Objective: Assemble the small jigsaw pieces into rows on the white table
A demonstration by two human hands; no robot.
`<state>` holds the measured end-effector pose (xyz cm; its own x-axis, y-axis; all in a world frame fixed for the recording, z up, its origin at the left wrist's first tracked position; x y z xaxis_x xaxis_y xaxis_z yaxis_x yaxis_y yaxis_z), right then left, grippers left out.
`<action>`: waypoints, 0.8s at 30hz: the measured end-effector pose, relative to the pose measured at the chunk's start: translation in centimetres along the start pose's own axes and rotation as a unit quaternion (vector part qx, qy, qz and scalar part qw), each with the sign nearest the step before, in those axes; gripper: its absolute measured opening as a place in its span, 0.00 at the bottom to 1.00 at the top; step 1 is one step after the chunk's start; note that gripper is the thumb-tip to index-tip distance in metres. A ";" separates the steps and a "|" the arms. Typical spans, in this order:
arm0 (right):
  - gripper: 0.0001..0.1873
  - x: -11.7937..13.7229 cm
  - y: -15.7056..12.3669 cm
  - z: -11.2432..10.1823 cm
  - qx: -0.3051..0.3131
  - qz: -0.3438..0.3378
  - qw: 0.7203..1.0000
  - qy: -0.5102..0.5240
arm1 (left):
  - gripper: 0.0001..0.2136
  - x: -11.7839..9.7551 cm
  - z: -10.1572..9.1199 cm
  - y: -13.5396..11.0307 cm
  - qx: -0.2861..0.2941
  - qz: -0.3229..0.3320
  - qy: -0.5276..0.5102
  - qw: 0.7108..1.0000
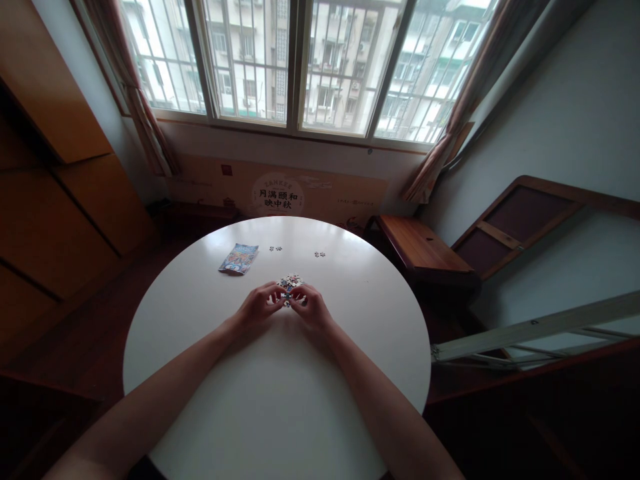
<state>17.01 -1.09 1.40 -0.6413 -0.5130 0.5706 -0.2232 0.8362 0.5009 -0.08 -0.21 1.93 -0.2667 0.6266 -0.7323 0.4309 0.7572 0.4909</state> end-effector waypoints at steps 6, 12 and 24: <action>0.02 -0.1 0.0 0.1 -0.001 -0.005 1.000 -0.002 | 0.06 0.0 0.0 0.0 0.004 -0.001 0.003 1.000; 0.02 -0.1 -0.1 0.1 -0.004 -0.007 1.000 -0.002 | 0.05 0.0 0.0 0.0 0.005 -0.003 0.003 1.000; 0.02 0.0 -0.1 0.0 -0.003 -0.006 1.000 -0.002 | 0.05 0.0 0.0 0.0 0.011 -0.005 0.004 1.000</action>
<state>17.02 -1.16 1.34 -0.6420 -0.5227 0.5609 -0.2272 0.8284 0.5119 -0.10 -0.24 1.97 -0.2768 0.6210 -0.7333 0.4471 0.7587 0.4737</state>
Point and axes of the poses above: each hand's wrist, its own y-axis towards the middle knuckle, its own z-axis out of the palm, x = y × z, the point moved 2 cm from there along y, towards the middle knuckle, and after that the axes turned 14 degrees about -y, right-handed, at the moved point
